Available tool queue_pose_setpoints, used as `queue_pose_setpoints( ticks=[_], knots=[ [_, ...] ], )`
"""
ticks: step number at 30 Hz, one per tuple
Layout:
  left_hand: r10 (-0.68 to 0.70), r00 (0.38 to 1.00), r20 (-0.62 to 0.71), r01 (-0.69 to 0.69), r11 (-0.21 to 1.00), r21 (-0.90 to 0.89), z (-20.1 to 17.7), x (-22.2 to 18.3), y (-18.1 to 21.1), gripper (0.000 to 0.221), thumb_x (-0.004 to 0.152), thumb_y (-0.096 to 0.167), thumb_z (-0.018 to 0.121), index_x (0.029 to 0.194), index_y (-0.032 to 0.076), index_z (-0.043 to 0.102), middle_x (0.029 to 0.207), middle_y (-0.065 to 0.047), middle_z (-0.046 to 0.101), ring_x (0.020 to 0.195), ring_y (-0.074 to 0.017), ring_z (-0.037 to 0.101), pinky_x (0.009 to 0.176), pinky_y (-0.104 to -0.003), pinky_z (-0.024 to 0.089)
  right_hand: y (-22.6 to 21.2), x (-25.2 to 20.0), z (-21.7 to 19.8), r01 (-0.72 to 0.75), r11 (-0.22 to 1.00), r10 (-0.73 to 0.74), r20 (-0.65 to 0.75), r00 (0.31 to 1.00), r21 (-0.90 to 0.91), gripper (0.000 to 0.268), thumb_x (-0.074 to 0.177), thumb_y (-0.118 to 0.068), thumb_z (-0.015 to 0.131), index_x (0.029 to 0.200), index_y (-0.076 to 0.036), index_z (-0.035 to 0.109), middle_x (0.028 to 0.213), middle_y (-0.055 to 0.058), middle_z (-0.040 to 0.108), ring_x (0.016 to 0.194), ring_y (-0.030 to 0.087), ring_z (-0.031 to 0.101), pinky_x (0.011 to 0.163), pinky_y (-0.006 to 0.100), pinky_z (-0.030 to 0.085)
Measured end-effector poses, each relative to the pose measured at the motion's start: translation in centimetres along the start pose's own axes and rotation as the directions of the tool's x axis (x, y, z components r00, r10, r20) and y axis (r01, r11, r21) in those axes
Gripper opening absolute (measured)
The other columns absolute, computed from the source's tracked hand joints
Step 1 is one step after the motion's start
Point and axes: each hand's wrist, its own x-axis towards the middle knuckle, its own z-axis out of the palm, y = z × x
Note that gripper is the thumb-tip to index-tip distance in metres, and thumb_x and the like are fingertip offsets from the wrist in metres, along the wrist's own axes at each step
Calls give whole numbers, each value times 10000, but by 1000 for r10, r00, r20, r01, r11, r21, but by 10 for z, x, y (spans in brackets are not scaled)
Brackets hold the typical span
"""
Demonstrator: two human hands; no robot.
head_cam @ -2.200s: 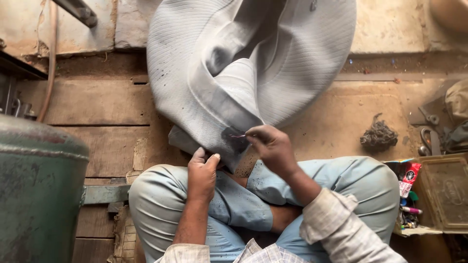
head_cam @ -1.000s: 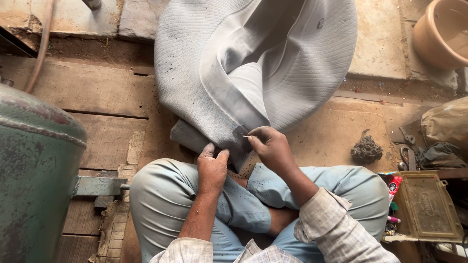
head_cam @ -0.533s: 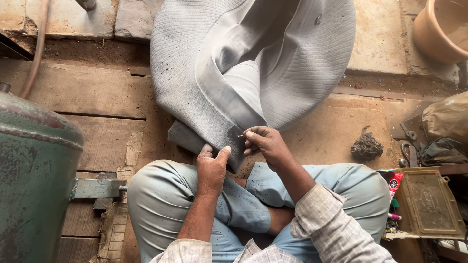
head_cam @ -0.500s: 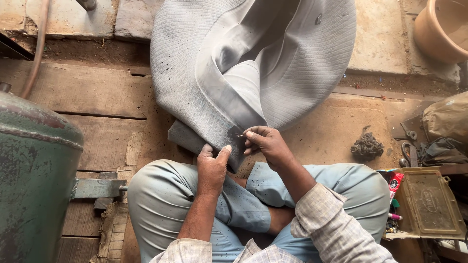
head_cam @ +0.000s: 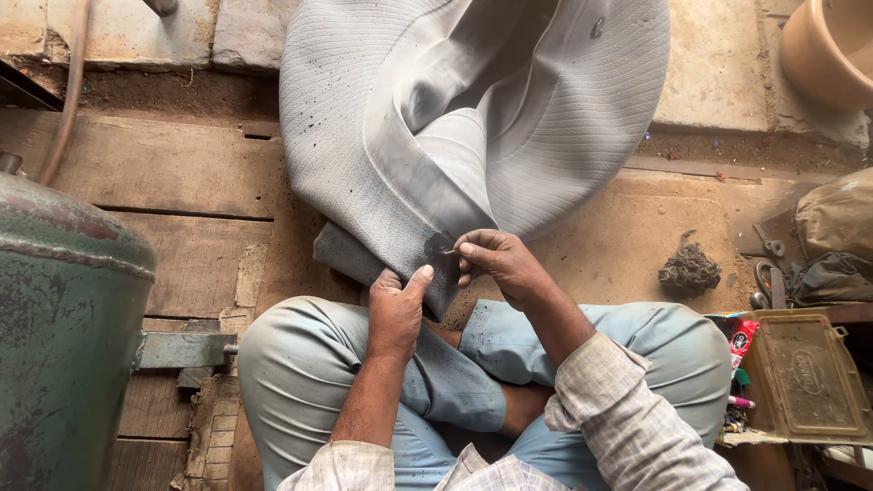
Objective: Sewing a patch onto a large rubber inner tube using a needle and thread.
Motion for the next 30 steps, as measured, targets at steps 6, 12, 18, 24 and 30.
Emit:
queue_pose_setpoints(
  ticks=[6, 12, 18, 24, 30],
  knots=[
    [-14, 1000, 4, 14, 1000, -3, 0, 0, 1, 182, 951, 123, 678, 1078, -7, 684, 996, -103, 745, 865, -134, 690, 816, -296, 581, -2, 3, -2, -8, 1000, 9, 26, 1000, -18, 202, 982, -203, 682, 1042, -12, 703, 830, 64, 693, 712, 150, 691, 683, 310, 608],
    [-28, 999, -30, 29, 998, 48, 0, 1, 0, 162, 946, 121, 674, 1050, -3, 674, 973, -99, 742, 852, -127, 689, 805, -292, 585, 1, 6, -6, -46, 998, 44, 46, 998, 34, 207, 970, -202, 689, 1044, -8, 692, 850, 69, 702, 736, 156, 697, 699, 316, 612],
    [-18, 1000, -22, 19, 999, 35, -1, 2, -3, 152, 958, 124, 673, 1039, -4, 676, 956, -98, 735, 827, -120, 670, 784, -285, 575, 4, 9, -10, -45, 996, 38, 90, 995, 76, 212, 963, -200, 700, 1048, -6, 690, 859, 71, 701, 748, 159, 699, 713, 328, 612],
    [-22, 999, -41, 25, 996, 84, 0, 2, -2, 147, 960, 127, 668, 1030, -2, 653, 933, -94, 726, 802, -122, 668, 753, -283, 581, 2, 8, -6, -16, 1000, 17, 85, 996, -14, 209, 967, -209, 697, 1036, -11, 698, 824, 77, 695, 728, 179, 710, 703, 316, 602],
    [-31, 997, -71, 41, 988, 150, -4, 6, -10, 154, 966, 135, 686, 1004, -8, 642, 916, -102, 716, 780, -123, 654, 733, -286, 573, 3, 6, 6, 35, 996, -30, 69, 997, -83, 218, 976, -210, 686, 1039, -3, 706, 848, 70, 705, 731, 159, 701, 718, 315, 599]
  ],
)
